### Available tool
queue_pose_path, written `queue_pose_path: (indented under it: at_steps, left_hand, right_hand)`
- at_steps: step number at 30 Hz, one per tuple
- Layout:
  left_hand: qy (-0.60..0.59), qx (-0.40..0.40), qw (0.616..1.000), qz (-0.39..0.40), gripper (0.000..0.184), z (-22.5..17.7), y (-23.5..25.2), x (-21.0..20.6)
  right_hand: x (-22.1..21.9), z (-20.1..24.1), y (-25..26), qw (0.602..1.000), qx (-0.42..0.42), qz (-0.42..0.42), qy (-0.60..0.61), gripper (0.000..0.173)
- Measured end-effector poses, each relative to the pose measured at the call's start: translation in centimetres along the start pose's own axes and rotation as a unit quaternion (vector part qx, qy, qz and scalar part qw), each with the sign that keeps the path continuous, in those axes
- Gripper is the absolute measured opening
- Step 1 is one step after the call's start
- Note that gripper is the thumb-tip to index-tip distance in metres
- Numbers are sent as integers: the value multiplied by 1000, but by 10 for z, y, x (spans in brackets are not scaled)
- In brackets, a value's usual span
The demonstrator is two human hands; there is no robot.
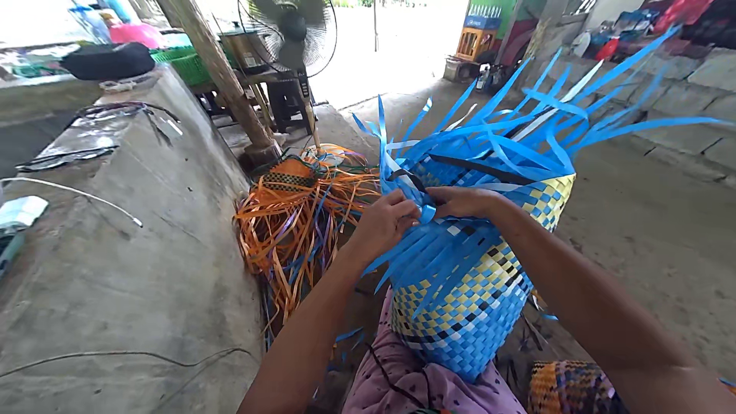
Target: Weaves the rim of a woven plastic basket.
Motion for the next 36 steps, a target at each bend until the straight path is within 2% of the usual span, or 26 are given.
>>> queue_pose_path:
  at_steps: [2,5,6,10,12,15,17,20,22,25,28,31,36]
  left_hand:
    - [10,58,998,9,17,12,-13,-4]
    - [32,195,971,132,37,27,-29,-16]
    - [31,198,968,151,40,28,-31,-19]
    - [-16,105,991,78,38,37,-48,-30]
    - [-11,142,984,106,35,64,-72,-39]
    - [41,259,947,186,37,103,-109,-44]
    - [55,289,943,155,36,99,-109,-27]
    - [-17,220,975,-35,34,55,-68,15]
    - [-48,136,983,-110,45,25,-30,31]
    - [-36,58,992,-104,56,-9,21,41]
    - [-49,34,992,-113,30,-23,37,43]
    - [-74,35,990,-115,29,-29,18,39]
    - [-137,131,981,-50,34,-6,-59,28]
  right_hand:
    - [4,1,-3,1000,-3,2,-11,37]
    - [6,4,-5,999,19,-15,-29,36]
    - [7,8,-6,998,21,-23,-47,36]
    - [16,10,-13,981,30,-90,-168,41]
    - [25,7,-22,965,41,-139,-217,43]
    - [36,-1,-34,955,35,-181,-233,47]
    - [40,-1,-42,952,42,-204,-225,45]
    - [36,16,-53,936,95,-242,-239,40]
    - [34,35,-61,905,163,-280,-275,38]
    - [37,54,-73,866,225,-317,-316,37]
    - [41,55,-81,857,225,-320,-334,37]
    - [45,46,-80,850,237,-328,-338,38]
    - [60,28,-82,846,242,-340,-333,37]
Point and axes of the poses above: each hand's wrist, its own y-axis towards the middle knuckle, its own x-axis out of the back of the hand, z = x × y, the point moved 7 cm from there along y, towards the middle knuckle, and after that the axes turned 2 degrees about -y, right-handed, at the moved point
